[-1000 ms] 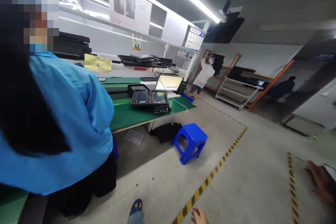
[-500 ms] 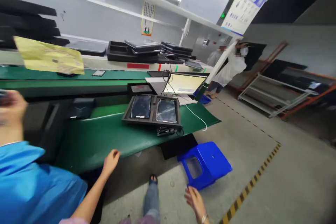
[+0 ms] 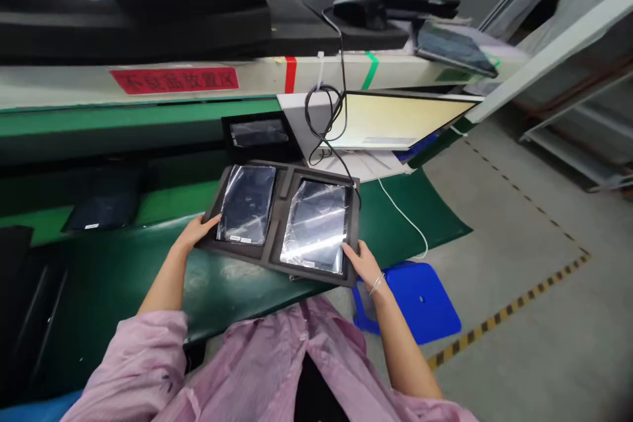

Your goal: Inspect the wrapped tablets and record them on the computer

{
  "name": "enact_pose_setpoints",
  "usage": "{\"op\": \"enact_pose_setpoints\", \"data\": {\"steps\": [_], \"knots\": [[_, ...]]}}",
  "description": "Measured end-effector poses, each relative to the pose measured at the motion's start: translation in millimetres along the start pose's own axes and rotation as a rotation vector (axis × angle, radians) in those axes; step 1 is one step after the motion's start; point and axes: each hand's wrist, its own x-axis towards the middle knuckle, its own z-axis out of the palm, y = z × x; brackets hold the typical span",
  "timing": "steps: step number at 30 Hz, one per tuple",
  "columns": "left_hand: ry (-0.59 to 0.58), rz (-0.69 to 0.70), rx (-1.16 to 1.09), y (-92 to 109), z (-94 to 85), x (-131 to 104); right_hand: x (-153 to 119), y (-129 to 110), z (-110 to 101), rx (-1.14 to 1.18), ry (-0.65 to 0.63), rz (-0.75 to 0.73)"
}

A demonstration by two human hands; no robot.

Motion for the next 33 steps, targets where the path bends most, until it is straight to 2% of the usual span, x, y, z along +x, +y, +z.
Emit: {"op": "enact_pose_setpoints", "data": {"steps": [3, 6, 9, 12, 15, 17, 23, 26, 29, 31, 33], "knots": [[-0.178, -0.126, -0.155, 5.9, -0.4, 5.1, 4.6, 2.1, 6.0, -0.003, 0.001, 0.022], [-0.248, -0.230, -0.336, 15.6, -3.3, 3.4, 6.0, 1.7, 8.5, 0.000, 0.025, 0.049], [-0.162, -0.154, -0.307, 24.9, -14.3, -14.5, 5.0, -1.5, 8.4, 0.001, 0.071, 0.053], [-0.037, -0.069, -0.188, 28.8, -31.7, -48.0, 1.1, -4.4, 6.0, 0.024, 0.072, 0.031], [0.032, -0.079, -0.171, 27.0, -43.4, -83.8, -0.7, -5.0, 0.2, 0.041, 0.048, 0.018], [0.044, -0.093, -0.216, 25.0, -43.8, -102.0, 1.9, -4.9, -6.5, 0.043, 0.042, 0.011], [0.063, -0.084, -0.334, 29.6, -22.2, -126.6, 18.9, -6.5, -39.5, 0.023, 0.055, -0.028], [0.049, -0.076, -0.385, 34.4, -5.7, -130.3, 30.2, -3.7, -56.4, 0.021, 0.049, -0.019], [0.028, -0.076, -0.421, 31.0, 15.9, -127.9, 46.0, 2.8, -65.2, -0.029, 0.024, -0.006], [0.050, -0.095, -0.288, 24.4, 32.2, -124.8, 56.5, 7.5, -65.8, -0.088, 0.003, 0.002], [0.179, -0.078, -0.037, 19.7, 47.6, -124.4, 63.9, 11.3, -64.4, -0.126, -0.031, 0.003]]}}
